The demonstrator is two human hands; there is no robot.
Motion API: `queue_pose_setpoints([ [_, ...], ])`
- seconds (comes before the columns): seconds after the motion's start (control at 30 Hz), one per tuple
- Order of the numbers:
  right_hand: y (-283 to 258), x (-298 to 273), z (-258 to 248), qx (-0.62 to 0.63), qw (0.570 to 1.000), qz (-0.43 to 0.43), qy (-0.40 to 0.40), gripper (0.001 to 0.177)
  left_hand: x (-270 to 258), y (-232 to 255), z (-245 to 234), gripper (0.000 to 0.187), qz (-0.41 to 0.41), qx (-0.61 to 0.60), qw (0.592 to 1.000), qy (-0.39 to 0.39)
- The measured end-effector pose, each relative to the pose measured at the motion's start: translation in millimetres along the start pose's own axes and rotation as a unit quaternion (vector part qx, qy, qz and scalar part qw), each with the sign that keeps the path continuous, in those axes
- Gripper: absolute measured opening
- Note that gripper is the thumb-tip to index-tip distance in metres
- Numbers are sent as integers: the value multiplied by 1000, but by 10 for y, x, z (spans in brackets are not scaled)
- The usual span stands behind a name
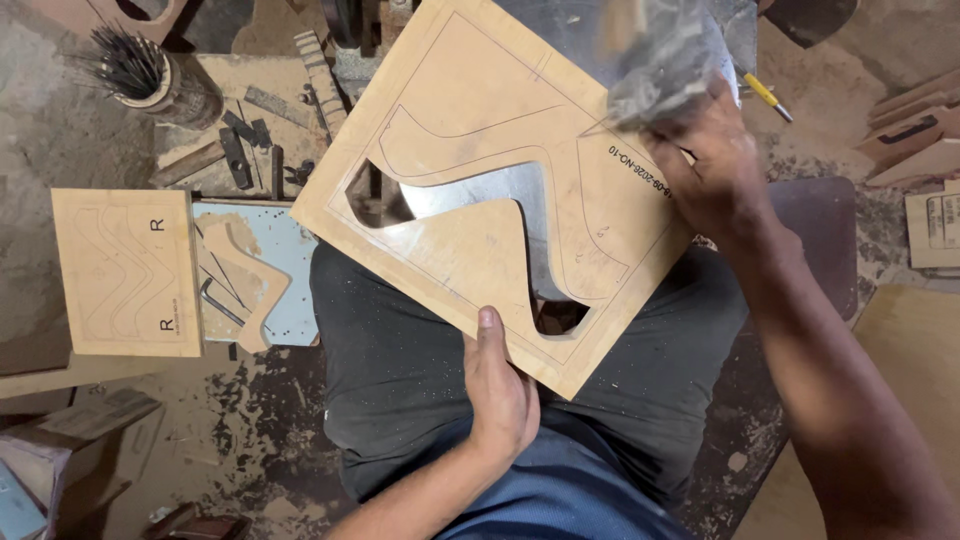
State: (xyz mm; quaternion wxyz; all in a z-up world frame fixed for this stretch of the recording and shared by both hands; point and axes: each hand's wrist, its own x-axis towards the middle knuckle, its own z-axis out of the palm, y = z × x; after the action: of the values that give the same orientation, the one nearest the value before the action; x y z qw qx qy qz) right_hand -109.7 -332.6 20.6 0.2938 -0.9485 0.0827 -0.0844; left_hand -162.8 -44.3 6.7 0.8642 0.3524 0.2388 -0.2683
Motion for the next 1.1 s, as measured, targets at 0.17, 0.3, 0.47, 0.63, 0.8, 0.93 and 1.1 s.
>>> queue_pose_setpoints([
  [0.17, 37, 21, 12, -31, 997, -72, 2, 18, 43, 0, -26, 44, 9, 6, 1000, -10],
  [0.3, 7, 50, 27, -30, 995, -97, 20, 17, 81, 39, -28, 45, 12, 14, 1000, -10],
  [0.47, -10, 43, 42, -9, 1000, 8, 16, 22, 113, 66, -24, 46, 5, 15, 1000, -12],
  [0.63, 76, 55, 61, -65, 996, -42, 43, 14, 142, 60, -6, 47, -1, 7, 1000, -8],
  [0.8, 126, 35, 97, -148, 976, -136, 86, 21, 175, 112, 23, 52, -10, 18, 1000, -7],
  [0.93, 146, 51, 105, -53, 998, 28, 34, 16, 185, 134, 68, 56, 0, 10, 1000, -5],
  [1.1, 104, 91, 112, -15, 997, -48, 51, 13, 200, 172, 94, 56, 6, 4, 1000, -7],
])
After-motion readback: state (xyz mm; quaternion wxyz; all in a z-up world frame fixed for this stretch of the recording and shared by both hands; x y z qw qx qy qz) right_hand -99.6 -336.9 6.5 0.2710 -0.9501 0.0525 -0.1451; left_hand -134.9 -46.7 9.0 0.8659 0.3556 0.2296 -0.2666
